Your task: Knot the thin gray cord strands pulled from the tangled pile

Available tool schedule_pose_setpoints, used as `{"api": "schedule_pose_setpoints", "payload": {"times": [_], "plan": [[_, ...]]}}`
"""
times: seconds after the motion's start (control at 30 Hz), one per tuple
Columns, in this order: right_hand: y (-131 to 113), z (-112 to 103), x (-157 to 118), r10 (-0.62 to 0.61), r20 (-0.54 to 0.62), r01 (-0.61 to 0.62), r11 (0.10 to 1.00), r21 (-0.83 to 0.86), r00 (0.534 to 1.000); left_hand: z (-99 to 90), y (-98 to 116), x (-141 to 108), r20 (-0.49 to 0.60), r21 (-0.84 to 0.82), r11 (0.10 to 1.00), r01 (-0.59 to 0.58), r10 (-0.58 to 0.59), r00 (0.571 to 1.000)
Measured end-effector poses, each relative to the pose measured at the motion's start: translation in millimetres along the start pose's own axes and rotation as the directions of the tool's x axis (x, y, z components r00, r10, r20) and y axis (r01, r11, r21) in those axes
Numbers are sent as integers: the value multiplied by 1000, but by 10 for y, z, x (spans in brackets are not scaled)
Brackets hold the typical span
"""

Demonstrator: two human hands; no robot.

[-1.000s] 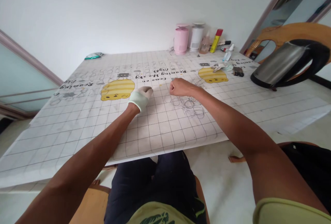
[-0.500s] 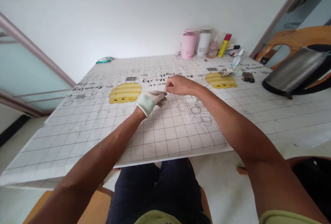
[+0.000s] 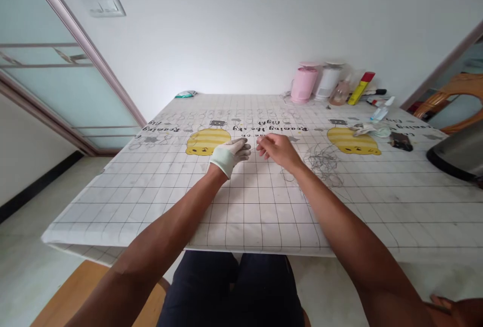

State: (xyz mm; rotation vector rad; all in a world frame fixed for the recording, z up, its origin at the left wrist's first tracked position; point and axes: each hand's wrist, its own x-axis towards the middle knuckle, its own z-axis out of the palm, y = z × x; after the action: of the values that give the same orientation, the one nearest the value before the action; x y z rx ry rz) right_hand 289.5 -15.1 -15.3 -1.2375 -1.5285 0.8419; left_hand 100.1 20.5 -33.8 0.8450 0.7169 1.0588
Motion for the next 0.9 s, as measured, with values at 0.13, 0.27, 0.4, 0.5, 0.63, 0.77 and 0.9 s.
{"api": "schedule_pose_setpoints", "payload": {"times": [0.13,0.27,0.4,0.5,0.63,0.77,0.9], "plan": [[20,257,-29,-87,-13,86,995,-49,996,13,-1,-26,-57,60,998,5,-2,998],[77,280,-36,-82,-25,81,996,-28,996,11,14,-49,-52,104,994,-39,45,998],[105,241,-57,-36,-9,37,994,99,999,24,35,-93,-38,194,978,-77,85,996],[89,238,-65,-18,-36,26,971,237,999,36,49,-129,-27,317,941,-116,131,991],[96,270,-61,-13,-69,32,962,270,998,34,57,-137,-7,422,900,-104,118,993],[82,305,-86,-66,-152,92,981,168,986,67,65,-131,9,518,850,-94,105,994],[-5,327,-159,-160,-223,155,987,-41,962,198,43,-161,-86,730,679,-78,204,975]]}}
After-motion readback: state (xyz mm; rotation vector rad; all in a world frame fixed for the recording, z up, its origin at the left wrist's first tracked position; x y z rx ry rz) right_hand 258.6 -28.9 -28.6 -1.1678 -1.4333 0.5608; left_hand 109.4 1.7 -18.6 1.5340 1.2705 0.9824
